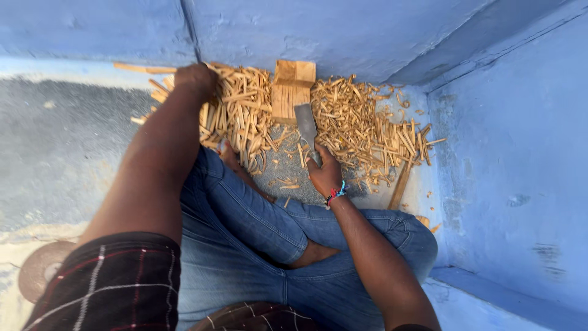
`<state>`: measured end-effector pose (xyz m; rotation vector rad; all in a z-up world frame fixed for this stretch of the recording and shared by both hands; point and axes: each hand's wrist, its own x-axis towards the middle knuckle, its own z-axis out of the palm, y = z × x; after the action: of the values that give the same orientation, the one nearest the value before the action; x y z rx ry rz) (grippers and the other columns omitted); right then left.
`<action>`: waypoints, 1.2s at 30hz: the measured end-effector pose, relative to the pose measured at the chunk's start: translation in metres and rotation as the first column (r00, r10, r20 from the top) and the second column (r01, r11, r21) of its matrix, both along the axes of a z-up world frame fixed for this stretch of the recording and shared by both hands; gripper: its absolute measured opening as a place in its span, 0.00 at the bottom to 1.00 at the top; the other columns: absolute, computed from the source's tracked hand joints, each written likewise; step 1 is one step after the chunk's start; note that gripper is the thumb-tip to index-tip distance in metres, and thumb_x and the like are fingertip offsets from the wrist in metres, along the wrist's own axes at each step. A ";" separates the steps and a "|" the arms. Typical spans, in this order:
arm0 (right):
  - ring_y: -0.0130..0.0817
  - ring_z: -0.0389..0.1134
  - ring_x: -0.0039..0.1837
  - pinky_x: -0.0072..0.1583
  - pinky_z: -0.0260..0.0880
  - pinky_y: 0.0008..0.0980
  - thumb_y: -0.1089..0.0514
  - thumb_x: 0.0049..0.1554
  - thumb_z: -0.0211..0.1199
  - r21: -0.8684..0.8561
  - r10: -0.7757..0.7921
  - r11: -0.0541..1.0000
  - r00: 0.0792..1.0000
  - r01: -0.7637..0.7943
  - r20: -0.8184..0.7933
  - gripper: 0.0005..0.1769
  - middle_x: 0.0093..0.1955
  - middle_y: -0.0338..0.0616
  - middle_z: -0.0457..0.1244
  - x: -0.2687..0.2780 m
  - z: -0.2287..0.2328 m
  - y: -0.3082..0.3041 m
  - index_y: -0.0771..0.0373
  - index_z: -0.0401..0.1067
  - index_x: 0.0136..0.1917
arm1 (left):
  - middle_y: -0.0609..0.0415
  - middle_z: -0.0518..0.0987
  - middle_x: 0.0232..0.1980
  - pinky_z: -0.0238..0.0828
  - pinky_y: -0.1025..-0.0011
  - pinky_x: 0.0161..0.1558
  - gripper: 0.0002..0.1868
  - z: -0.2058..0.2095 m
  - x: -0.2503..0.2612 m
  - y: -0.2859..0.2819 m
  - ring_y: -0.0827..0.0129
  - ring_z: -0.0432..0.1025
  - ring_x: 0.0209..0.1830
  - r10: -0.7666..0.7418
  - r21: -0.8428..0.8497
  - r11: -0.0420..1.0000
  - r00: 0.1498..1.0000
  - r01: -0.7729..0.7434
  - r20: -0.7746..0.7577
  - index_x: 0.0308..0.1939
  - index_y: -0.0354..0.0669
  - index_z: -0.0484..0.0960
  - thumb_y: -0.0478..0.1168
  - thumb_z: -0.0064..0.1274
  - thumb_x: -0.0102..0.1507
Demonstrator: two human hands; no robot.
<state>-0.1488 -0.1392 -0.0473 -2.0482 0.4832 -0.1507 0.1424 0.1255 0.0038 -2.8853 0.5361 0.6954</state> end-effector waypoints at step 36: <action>0.48 0.75 0.54 0.56 0.74 0.43 0.55 0.53 0.67 -0.415 -0.176 0.883 0.974 0.220 0.140 0.25 0.52 0.53 0.72 -0.036 0.011 -0.018 0.56 0.75 0.65 | 0.54 0.85 0.41 0.79 0.71 0.46 0.08 0.072 -0.163 0.006 0.73 0.80 0.41 0.176 -0.976 0.191 0.975 0.102 0.136 0.45 0.38 0.83 0.33 0.61 0.61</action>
<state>-0.1850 -0.1570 -0.0362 -2.4016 0.6421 -0.5207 -0.0208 0.1319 0.0756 -4.0908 1.2908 -0.2039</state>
